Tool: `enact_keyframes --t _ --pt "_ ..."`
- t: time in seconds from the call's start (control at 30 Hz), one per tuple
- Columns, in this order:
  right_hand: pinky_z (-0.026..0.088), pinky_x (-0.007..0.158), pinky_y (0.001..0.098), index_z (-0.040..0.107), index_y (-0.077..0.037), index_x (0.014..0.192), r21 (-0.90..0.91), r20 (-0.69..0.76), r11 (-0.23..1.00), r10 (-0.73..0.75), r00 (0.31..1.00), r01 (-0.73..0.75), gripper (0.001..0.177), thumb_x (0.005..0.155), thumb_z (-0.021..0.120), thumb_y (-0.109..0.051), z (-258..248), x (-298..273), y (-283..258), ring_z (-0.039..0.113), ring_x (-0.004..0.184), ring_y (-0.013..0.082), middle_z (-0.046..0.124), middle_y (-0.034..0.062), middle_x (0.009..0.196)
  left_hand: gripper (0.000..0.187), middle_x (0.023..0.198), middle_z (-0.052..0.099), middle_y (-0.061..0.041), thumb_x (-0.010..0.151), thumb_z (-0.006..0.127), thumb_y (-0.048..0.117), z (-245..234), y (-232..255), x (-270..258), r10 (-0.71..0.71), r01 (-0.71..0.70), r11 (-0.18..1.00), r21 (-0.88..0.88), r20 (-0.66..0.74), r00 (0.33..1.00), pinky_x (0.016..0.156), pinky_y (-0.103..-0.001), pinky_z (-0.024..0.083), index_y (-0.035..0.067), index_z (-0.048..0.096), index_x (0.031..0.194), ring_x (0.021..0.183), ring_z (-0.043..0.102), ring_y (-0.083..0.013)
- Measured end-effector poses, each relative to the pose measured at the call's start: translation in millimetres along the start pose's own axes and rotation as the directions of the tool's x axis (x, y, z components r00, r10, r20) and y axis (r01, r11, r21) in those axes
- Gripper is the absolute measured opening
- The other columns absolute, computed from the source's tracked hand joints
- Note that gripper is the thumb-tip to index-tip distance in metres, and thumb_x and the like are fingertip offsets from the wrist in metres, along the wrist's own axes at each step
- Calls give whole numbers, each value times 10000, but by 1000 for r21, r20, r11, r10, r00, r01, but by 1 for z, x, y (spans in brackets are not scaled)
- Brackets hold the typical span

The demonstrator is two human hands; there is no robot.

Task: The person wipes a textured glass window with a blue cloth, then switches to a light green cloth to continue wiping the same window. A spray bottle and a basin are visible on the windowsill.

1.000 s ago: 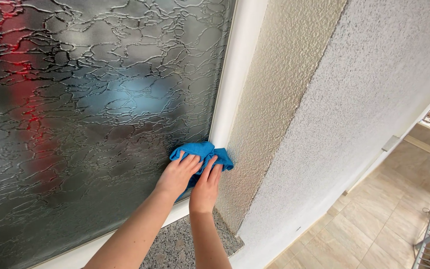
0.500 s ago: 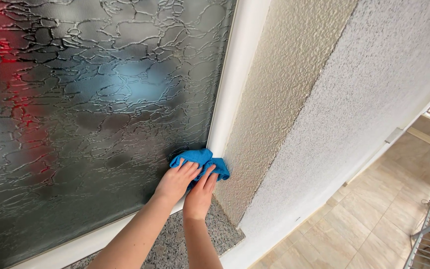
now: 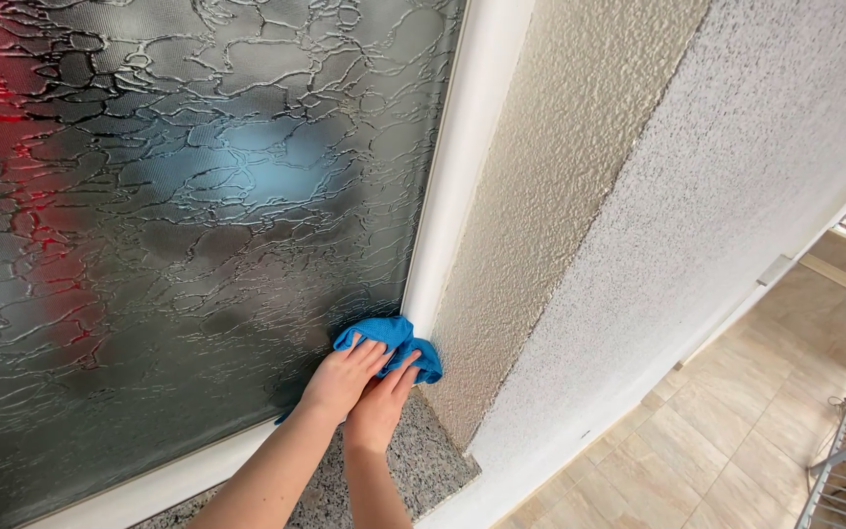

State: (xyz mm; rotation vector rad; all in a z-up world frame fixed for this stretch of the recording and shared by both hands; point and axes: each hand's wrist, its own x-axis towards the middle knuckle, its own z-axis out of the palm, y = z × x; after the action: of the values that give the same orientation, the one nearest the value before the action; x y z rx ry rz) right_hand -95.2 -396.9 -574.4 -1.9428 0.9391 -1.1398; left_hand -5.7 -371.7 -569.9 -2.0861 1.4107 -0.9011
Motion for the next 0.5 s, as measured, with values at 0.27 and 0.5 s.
enact_keyframes --t 0.27,0.5 --pt "481 1035 501 29 -97 1633 27 19 999 37 999 -37 832 1008 560 -238 -2 -2 1 314 1488 413 153 223 1681 766 1648 251 17 1001 480 374 9 8 -2 32 -33 999 15 66 997 1262 -478 135 180 119 1649 1491 241 -214" --pt "488 1022 520 20 -108 1634 65 41 995 71 997 -74 822 1010 540 -235 -3 -2 2 315 1481 440 179 253 1665 734 1570 350 -1 1001 465 374 9 7 -2 41 -41 998 40 4 999 1247 -484 163 177 171 1644 1447 295 -239"
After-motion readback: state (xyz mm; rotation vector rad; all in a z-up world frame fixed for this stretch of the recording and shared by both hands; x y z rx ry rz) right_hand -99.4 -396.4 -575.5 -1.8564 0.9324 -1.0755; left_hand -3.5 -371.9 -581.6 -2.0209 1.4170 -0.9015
